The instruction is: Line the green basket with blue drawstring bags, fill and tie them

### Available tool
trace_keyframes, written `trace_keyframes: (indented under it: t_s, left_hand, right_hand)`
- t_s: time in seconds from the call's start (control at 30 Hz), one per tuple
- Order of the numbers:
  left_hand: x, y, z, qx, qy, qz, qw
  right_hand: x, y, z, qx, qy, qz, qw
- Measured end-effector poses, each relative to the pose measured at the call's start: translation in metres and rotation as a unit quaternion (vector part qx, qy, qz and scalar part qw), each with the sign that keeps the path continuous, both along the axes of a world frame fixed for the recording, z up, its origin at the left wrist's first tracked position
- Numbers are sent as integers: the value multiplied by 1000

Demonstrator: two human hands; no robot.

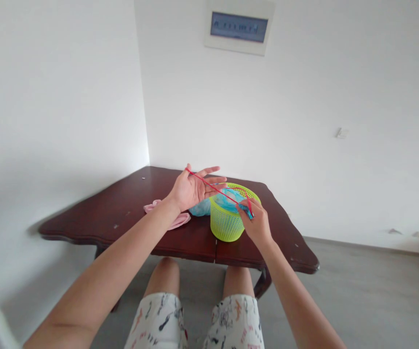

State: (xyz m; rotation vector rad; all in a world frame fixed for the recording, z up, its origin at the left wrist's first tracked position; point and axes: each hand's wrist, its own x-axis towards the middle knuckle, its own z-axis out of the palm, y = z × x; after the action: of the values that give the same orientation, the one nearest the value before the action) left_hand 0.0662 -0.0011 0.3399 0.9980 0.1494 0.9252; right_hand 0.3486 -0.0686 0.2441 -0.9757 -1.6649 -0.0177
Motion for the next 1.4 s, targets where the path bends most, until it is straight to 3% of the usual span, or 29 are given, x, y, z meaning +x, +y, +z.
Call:
trace_keyframes:
  t_s: [0.13,0.27,0.33,0.43,0.53,0.7,0.87,0.93,1.0,1.1,1.2,1.3,1.4]
  left_hand:
    - [-5,4,-4,-23,-59,4,998]
    - [14,2,-18,104,73,-2,992]
    - [29,-8,-26,214,167,35,962]
    - [54,-30,-40,388,260,120,876]
    - [78,-48,-53,491,282,160,808]
    - [106,-49,-70,535,233,189,789]
    - [91,-32,-80,594,242,228,732]
    - [75,-28,-84,582,242,215,746]
    - [56,-29,-86,540,239,184,786]
    - [29,-34,-84,420,197,113,879]
    - [7,-37,-76,211,67,61,973]
    - [-5,-34,-67,63,-35,111,991]
    - [-8,-27,-58,35,-45,209,976]
  right_hand:
    - [13,-12,-5,-74,110,89,987]
    - [9,-25,4,-129,228,168,950]
    - [2,-30,15,-111,316,197,921]
    - [-10,-38,36,-56,422,223,877]
    - [-24,-45,59,-3,447,224,866]
    - [-31,-48,78,15,435,224,872]
    - [-1,-44,71,44,441,167,881]
    - [13,-44,67,49,448,135,882]
    - [24,-46,64,34,437,110,892]
    - [34,-52,63,3,408,86,909]
    - [39,-54,59,4,414,75,907]
    - [43,-47,50,10,449,91,889]
    - [45,-36,39,20,473,81,877]
